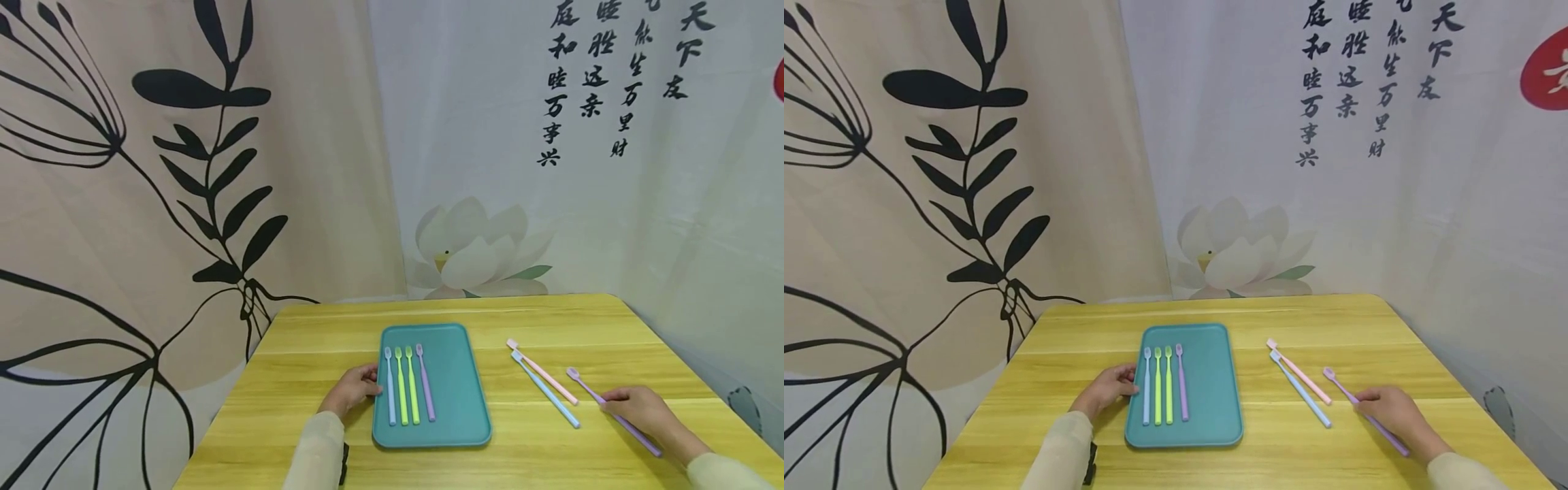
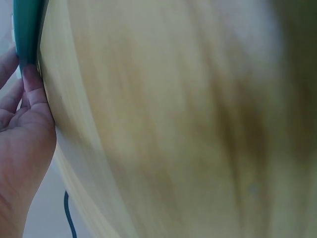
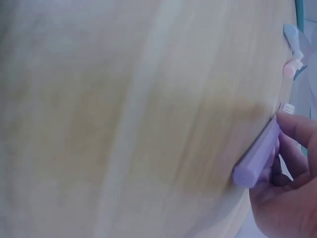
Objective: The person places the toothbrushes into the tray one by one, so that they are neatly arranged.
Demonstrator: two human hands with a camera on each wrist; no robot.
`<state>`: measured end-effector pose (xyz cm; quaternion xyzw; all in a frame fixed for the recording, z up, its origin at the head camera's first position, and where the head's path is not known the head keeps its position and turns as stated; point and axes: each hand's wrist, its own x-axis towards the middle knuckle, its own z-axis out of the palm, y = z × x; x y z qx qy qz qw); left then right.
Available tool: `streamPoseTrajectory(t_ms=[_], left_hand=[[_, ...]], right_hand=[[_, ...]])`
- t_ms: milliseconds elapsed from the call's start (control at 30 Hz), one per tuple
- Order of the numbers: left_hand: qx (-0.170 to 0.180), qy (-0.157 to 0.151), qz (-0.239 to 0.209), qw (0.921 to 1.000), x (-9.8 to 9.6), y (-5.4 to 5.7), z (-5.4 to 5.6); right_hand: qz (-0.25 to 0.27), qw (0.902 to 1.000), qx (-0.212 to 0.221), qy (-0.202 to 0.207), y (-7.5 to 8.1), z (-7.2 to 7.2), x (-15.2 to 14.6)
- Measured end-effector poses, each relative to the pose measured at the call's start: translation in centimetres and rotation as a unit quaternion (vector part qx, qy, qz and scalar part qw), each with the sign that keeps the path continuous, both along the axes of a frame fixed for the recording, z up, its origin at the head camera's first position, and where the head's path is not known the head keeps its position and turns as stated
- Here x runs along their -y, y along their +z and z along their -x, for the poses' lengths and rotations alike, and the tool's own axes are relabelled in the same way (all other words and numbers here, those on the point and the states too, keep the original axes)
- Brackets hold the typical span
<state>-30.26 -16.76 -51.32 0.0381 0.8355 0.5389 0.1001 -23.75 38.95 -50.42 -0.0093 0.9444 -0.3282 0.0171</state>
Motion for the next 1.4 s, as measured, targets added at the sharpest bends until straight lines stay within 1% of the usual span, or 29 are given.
streamPoseTrajectory(t_ms=[167,300,467,567,700,867,967,1133,1400], left_hand=[[-0.004,-0.003,0.001,1.0,0.0,-0.2,0.2],[-0.01,-0.007,-0.007,0.9999,0.2,-0.2,0.2],[-0.028,-0.023,-0.009,0.9993,0.3,-0.2,0.1],[-0.019,-0.016,-0.009,0.9996,0.2,-0.2,0.2],[-0.01,-0.006,-0.009,0.9999,0.1,-0.2,0.3],[-0.009,-0.004,-0.01,0.9999,0.0,-0.1,0.2],[-0.01,-0.004,-0.009,0.9999,0.0,-0.2,0.3],[-0.007,-0.006,-0.009,0.9999,0.2,-0.5,0.5],[-0.007,-0.006,-0.015,0.9998,0.2,-0.2,0.2]], right_hand=[[-0.007,1.0,-0.005,-0.002,0.3,-0.1,0.2],[-0.002,0.9999,-0.001,-0.015,0.3,-0.1,0.1],[0.024,0.9992,0.012,-0.03,0.6,-0.1,0.3],[0.037,0.9987,0.016,-0.032,0.9,0.1,0.5],[0.057,0.9978,0.019,-0.027,1.5,0.5,1.0],[0.1,0.9945,0.024,-0.021,2.1,0.9,1.9],[0.108,0.9937,0.021,-0.022,2.4,1.1,2.6],[0.117,0.9923,0.022,-0.032,2.9,1.3,3.7],[0.152,0.9868,0.016,-0.052,3.6,1.7,6.2]])
